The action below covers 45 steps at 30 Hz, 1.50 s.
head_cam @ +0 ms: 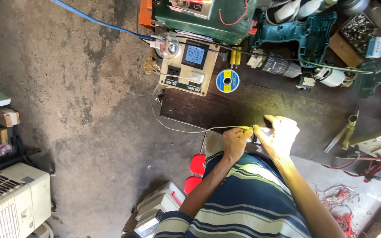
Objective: Soldering and inspecting components on a small circuit board at a repair bench
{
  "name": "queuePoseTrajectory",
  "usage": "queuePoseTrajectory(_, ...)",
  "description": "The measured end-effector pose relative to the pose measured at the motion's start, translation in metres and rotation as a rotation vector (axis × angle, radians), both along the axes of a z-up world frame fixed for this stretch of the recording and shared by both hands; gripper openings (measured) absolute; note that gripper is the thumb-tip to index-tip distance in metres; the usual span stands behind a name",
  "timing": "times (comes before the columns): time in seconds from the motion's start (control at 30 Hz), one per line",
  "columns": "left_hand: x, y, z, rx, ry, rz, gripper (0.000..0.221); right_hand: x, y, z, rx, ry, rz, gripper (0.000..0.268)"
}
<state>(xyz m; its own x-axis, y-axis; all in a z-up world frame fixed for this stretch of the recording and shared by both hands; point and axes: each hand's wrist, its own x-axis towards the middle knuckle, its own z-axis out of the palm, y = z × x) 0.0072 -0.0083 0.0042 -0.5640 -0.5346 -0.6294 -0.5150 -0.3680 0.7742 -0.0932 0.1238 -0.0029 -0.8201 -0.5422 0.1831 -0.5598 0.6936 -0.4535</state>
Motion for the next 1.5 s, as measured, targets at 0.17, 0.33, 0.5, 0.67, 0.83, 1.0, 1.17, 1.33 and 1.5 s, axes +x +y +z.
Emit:
queuePoseTrajectory(0.17, -0.004, 0.001, 0.01, 0.043, 0.038, 0.059, 0.022, -0.001, 0.0, -0.018, -0.028, 0.002, 0.065, 0.026)
queuePoseTrajectory(0.33, -0.003, 0.005, -0.003, 0.054, 0.05, 0.106, 0.018, -0.004, -0.003, -0.012, -0.059, -0.03, 0.123, 0.008)
queuePoseTrajectory(0.5, -0.007, 0.0, 0.013, 0.019, 0.041, 0.094, 0.025, -0.009, -0.007, -0.013, -0.088, -0.015, 0.201, 0.012)
queuePoseTrajectory(0.67, -0.002, 0.005, -0.007, 0.008, 0.022, 0.086, 0.021, -0.013, -0.013, 0.006, -0.095, -0.01, 0.229, 0.017)
queuePoseTrajectory(0.83, -0.008, 0.001, 0.016, 0.007, 0.005, 0.078, 0.02, -0.016, -0.016, 0.015, -0.091, -0.008, 0.249, 0.015)
queuePoseTrajectory(1.0, -0.014, -0.001, 0.034, 0.003, -0.012, 0.075, 0.02, -0.019, -0.019, 0.011, -0.054, 0.008, 0.266, 0.017)
queuePoseTrajectory(1.17, -0.008, 0.002, 0.012, -0.006, -0.015, 0.074, 0.02, -0.015, -0.016, 0.001, -0.063, -0.035, 0.239, 0.015)
queuePoseTrajectory(1.33, -0.007, 0.0, 0.013, -0.025, -0.001, 0.061, 0.023, -0.014, -0.014, -0.009, -0.068, -0.062, 0.235, 0.015)
queuePoseTrajectory(1.5, -0.008, 0.001, 0.015, -0.018, 0.002, 0.075, 0.027, -0.013, -0.015, -0.006, -0.069, -0.069, 0.227, 0.016)
